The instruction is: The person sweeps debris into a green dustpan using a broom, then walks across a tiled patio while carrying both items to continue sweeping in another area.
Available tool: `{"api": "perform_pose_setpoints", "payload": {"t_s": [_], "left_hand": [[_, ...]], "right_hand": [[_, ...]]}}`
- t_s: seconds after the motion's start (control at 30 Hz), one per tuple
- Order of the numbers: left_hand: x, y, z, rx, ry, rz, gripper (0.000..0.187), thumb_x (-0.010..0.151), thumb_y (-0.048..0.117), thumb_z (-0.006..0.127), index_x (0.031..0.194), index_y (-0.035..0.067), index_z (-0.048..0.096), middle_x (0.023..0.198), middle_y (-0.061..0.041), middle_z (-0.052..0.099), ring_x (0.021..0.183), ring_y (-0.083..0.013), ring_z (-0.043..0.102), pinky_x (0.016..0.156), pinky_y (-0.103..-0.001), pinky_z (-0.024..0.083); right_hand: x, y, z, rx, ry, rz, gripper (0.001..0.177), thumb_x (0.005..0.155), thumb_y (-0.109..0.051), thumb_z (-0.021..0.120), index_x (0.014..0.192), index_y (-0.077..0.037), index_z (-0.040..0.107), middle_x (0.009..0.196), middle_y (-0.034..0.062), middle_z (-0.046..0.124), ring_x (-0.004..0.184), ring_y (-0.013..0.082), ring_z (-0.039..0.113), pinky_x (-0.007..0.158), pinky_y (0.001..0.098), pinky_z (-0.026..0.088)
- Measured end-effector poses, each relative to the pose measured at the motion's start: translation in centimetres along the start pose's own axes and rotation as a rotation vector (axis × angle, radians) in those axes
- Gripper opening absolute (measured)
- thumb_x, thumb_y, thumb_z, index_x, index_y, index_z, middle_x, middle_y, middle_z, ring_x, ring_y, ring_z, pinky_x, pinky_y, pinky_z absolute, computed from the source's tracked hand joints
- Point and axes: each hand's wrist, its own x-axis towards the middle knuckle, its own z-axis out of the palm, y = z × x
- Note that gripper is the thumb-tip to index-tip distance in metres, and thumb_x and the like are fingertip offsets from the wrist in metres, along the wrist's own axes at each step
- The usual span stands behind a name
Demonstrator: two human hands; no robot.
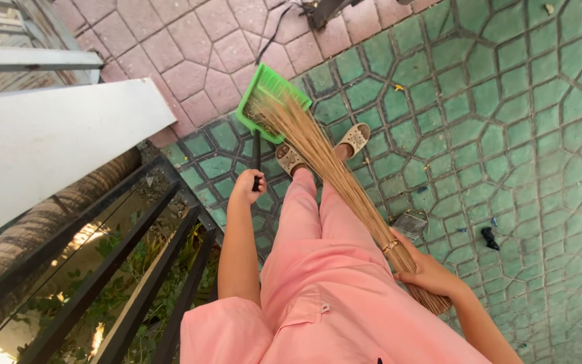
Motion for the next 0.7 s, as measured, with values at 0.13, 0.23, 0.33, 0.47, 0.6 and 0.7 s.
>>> {"api": "perform_pose_setpoints", "payload": {"t_s": [0.13, 0.23, 0.33, 0.47, 0.6, 0.7], "left_hand": [[-1.6, -2.3, -0.8, 0.044, -0.035, 0.008, 0.017, 0.093, 0.006, 0.059, 0.08, 0.008, 0.049, 0.066, -0.002, 0.047, 0.054, -0.0113, 0.046, 0.044, -0.025, 0.033], [-4.2, -4.2, -2.4, 0.035, -0.133, -0.023, 0.022, 0.096, 0.012, 0.061, 0.08, 0.009, 0.046, 0.064, -0.001, 0.044, 0.051, -0.0114, 0.041, 0.042, -0.026, 0.033], [-7.0, -6.0, -3.7, -0.003, -0.165, -0.019, 0.024, 0.098, 0.016, 0.064, 0.084, 0.009, 0.046, 0.064, 0.0, 0.044, 0.051, -0.0101, 0.04, 0.042, -0.024, 0.032], [-16.7, -7.2, -4.0, -0.084, -0.195, 0.029, 0.013, 0.098, 0.01, 0.062, 0.102, 0.009, 0.05, 0.068, 0.001, 0.046, 0.053, -0.0083, 0.042, 0.042, -0.023, 0.031], [-24.5, -7.1, -3.8, -0.063, -0.245, 0.152, 0.026, 0.094, 0.009, 0.062, 0.118, 0.01, 0.054, 0.068, 0.001, 0.045, 0.051, -0.0082, 0.042, 0.041, -0.023, 0.031], [-17.9, -5.3, -2.9, -0.088, -0.494, 0.305, 0.025, 0.101, 0.011, 0.065, 0.119, 0.009, 0.048, 0.066, 0.0, 0.041, 0.05, -0.0117, 0.042, 0.043, -0.026, 0.034]], "right_hand": [[0.3, -0.2, -0.7, 0.196, -0.002, -0.261, 0.109, 0.074, -0.019, 0.08, 0.162, -0.031, 0.016, 0.165, 0.0073, 0.029, 0.146, 0.0229, 0.035, 0.112, 0.0353, 0.033], [-0.8, -1.7, 0.2, 0.259, 0.026, -0.167, 0.111, 0.071, -0.021, 0.078, 0.162, -0.034, 0.015, 0.161, 0.0053, 0.039, 0.136, 0.0239, 0.047, 0.107, 0.0347, 0.043], [-1.8, -2.2, 0.6, 0.39, 0.033, -0.262, 0.107, 0.073, -0.018, 0.077, 0.161, -0.03, 0.019, 0.164, 0.0041, 0.029, 0.144, 0.0204, 0.036, 0.111, 0.0338, 0.036], [-4.4, -5.6, 0.4, 0.396, 0.082, -0.283, 0.104, 0.074, -0.018, 0.076, 0.162, -0.029, 0.022, 0.163, 0.0055, 0.033, 0.143, 0.0211, 0.039, 0.111, 0.0335, 0.034], [-5.8, -7.6, 0.1, 0.314, 0.154, -0.444, 0.102, 0.075, -0.018, 0.076, 0.162, -0.025, 0.024, 0.164, 0.0085, 0.034, 0.147, 0.0203, 0.034, 0.114, 0.0326, 0.03], [-5.4, -11.5, -1.0, 0.373, 0.166, -0.383, 0.105, 0.073, -0.018, 0.076, 0.162, -0.03, 0.022, 0.154, 0.0078, 0.044, 0.13, 0.0194, 0.05, 0.1, 0.034, 0.045]]}}
